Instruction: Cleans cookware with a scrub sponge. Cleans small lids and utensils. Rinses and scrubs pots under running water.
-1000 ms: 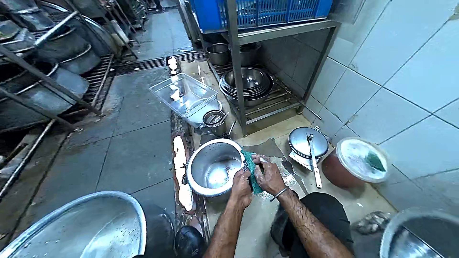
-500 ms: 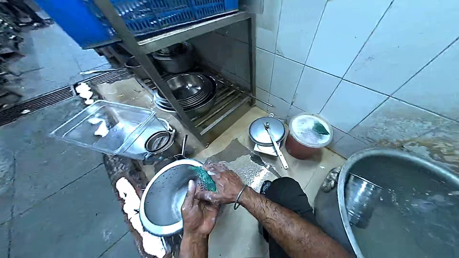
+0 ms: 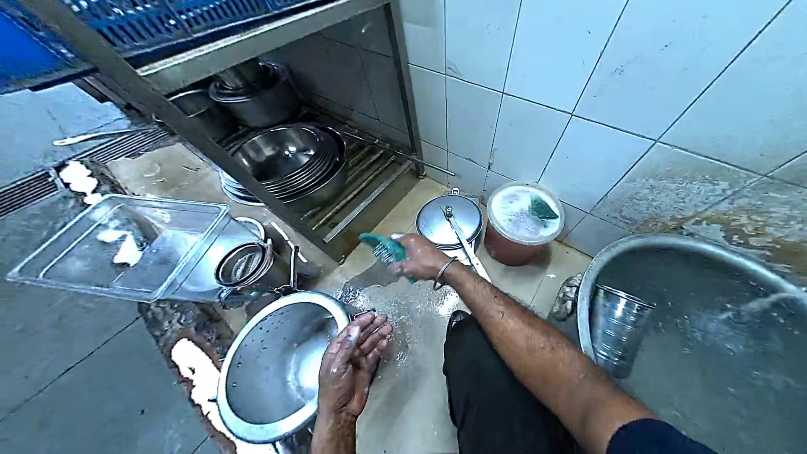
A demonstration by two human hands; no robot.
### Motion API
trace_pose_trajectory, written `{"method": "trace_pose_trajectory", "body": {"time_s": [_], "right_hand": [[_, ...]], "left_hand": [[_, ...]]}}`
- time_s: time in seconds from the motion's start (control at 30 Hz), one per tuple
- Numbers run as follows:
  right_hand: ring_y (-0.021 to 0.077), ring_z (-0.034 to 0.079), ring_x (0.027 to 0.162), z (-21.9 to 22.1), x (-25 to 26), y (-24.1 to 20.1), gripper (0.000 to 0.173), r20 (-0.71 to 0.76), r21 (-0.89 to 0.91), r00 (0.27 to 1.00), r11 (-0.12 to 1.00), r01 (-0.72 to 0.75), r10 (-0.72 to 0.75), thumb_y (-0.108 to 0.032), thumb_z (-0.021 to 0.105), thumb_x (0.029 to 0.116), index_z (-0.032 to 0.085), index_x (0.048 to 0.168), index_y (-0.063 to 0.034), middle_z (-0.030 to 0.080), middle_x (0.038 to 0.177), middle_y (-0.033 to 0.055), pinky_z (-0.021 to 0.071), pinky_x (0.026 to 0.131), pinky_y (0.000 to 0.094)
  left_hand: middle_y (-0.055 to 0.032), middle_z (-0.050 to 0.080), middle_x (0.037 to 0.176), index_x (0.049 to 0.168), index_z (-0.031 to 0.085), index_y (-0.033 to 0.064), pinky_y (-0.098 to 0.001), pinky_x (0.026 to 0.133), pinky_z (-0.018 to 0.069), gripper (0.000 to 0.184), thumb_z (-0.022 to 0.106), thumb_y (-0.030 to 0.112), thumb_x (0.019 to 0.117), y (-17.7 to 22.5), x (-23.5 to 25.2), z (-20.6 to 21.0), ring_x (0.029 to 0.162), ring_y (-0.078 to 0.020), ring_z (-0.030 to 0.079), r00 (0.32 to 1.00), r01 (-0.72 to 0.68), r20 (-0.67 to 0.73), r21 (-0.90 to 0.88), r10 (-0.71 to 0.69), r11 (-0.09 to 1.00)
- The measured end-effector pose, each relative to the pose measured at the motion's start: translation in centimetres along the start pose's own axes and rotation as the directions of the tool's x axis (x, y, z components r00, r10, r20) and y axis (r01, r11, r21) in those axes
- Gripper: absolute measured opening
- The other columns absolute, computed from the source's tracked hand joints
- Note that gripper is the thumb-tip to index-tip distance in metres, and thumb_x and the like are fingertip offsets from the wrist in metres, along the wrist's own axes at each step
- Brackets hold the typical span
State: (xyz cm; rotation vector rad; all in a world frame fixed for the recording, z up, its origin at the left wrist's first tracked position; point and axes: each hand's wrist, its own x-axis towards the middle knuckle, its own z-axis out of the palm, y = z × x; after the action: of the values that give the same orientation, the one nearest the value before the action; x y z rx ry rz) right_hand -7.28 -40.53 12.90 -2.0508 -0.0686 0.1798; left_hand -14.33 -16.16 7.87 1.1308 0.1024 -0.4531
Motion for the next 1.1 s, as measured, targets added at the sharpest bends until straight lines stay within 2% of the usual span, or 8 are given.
{"method": "trace_pose_trajectory", "body": {"time_s": [0.1,0.17,0.23,0.3,0.57,0.8,0.97,1.1], "right_hand": [[0.0234,0.067,0.079,-1.7,-0.1,7.2,0.055,-0.12,0.489,0.963,0.858,-0.155,0.242,-0.006,0.07,0.0895,0.053,0.142,-0.0035,0.068,0.106,0.0172,0.058,0.067,0.0407],[0.025,0.066,0.077,-1.7,-2.3,12.1,0.063,-0.122,0.711,0.895,0.667,-0.223,0.429,-0.012,0.064,0.0929,0.043,0.152,-0.0167,0.067,0.109,0.0156,0.0574,0.061,0.0432],[0.0267,0.065,0.079,-1.3,-4.7,16.4,0.075,-0.132,0.738,0.812,0.603,-0.302,0.568,-0.017,0.064,0.0934,0.031,0.16,-0.0276,0.065,0.115,0.0168,0.056,0.061,0.0449],[0.0312,0.064,0.08,-0.9,-5.9,19.9,0.083,-0.116,0.702,0.721,0.57,-0.427,0.683,-0.016,0.067,0.0945,0.022,0.163,-0.0281,0.063,0.119,0.0211,0.0558,0.063,0.0487],[0.0349,0.067,0.08,1.1,-5.8,28.2,0.085,0.007,0.757,0.512,0.33,-0.563,0.859,-0.019,0.071,0.0922,0.022,0.161,-0.024,0.062,0.115,0.0239,0.0565,0.06,0.0507],[0.0345,0.069,0.087,3.2,-6.4,28.6,0.067,-0.048,0.824,0.531,0.334,-0.457,0.846,-0.01,0.071,0.0896,0.043,0.15,-0.014,0.064,0.118,0.0209,0.059,0.062,0.0512],[0.0331,0.069,0.089,5.8,-6.8,27.9,0.075,-0.008,0.756,0.571,0.379,-0.534,0.821,-0.012,0.075,0.0863,0.043,0.154,-0.0153,0.064,0.124,0.0211,0.0593,0.067,0.0503],[0.0301,0.07,0.095,6.9,-6.7,27.0,0.079,0.124,0.491,0.689,0.559,-0.668,0.714,-0.021,0.077,0.0818,0.046,0.153,-0.009,0.067,0.121,0.0198,0.0595,0.08,0.0499]], "left_hand": [[-0.0167,0.076,0.099,0.116,0.062,-0.0034,-0.0343,0.073,0.064,0.032,0.035,0.012,0.1097,-0.5,0.7,-0.4,0.085,-0.0237,0.076,0.981,0.063,-0.184,0.018,-0.059,0.998],[-0.0142,0.076,0.095,0.114,0.062,-0.0026,-0.0326,0.07,0.0635,0.029,0.038,0.012,0.1102,-1.1,1.1,-0.8,0.081,-0.0213,0.076,0.959,0.111,-0.266,0.034,-0.098,0.993],[-0.0133,0.076,0.092,0.113,0.062,-0.0022,-0.0307,0.065,0.0624,0.028,0.038,0.011,0.1102,-2.0,1.7,-1.3,0.077,-0.0199,0.075,0.943,0.143,-0.31,0.047,-0.122,0.989],[-0.013,0.076,0.09,0.111,0.062,-0.0018,-0.0297,0.062,0.0616,0.028,0.037,0.011,0.1103,-3.3,2.5,-2.0,0.073,-0.0191,0.074,0.929,0.185,-0.333,0.035,-0.163,0.982],[-0.0156,0.073,0.093,0.115,0.062,-0.0028,-0.0321,0.062,0.0597,0.023,0.045,0.012,0.109,-10.4,8.9,-0.5,0.076,-0.0219,0.073,0.861,0.468,-0.276,0.101,-0.427,0.878],[-0.0163,0.068,0.118,0.133,0.058,0.0006,-0.0425,0.083,0.0552,0.031,0.053,0.016,0.1073,-17.3,18.5,4.3,0.103,-0.0255,0.066,0.809,0.571,-0.187,0.47,-0.556,0.673],[-0.023,0.059,0.136,0.143,0.051,0.0,-0.0539,0.096,0.0518,0.044,0.059,0.018,0.1044,-22.3,22.1,7.5,0.121,-0.0349,0.06,0.811,0.53,-0.122,0.567,-0.572,0.631],[-0.0155,0.071,0.102,0.128,0.06,-0.0013,-0.0416,0.08,0.0584,0.036,0.062,0.025,0.1042,-25.3,23.1,7.6,0.089,-0.0232,0.07,0.798,0.533,-0.064,0.54,-0.6,0.651]]}}
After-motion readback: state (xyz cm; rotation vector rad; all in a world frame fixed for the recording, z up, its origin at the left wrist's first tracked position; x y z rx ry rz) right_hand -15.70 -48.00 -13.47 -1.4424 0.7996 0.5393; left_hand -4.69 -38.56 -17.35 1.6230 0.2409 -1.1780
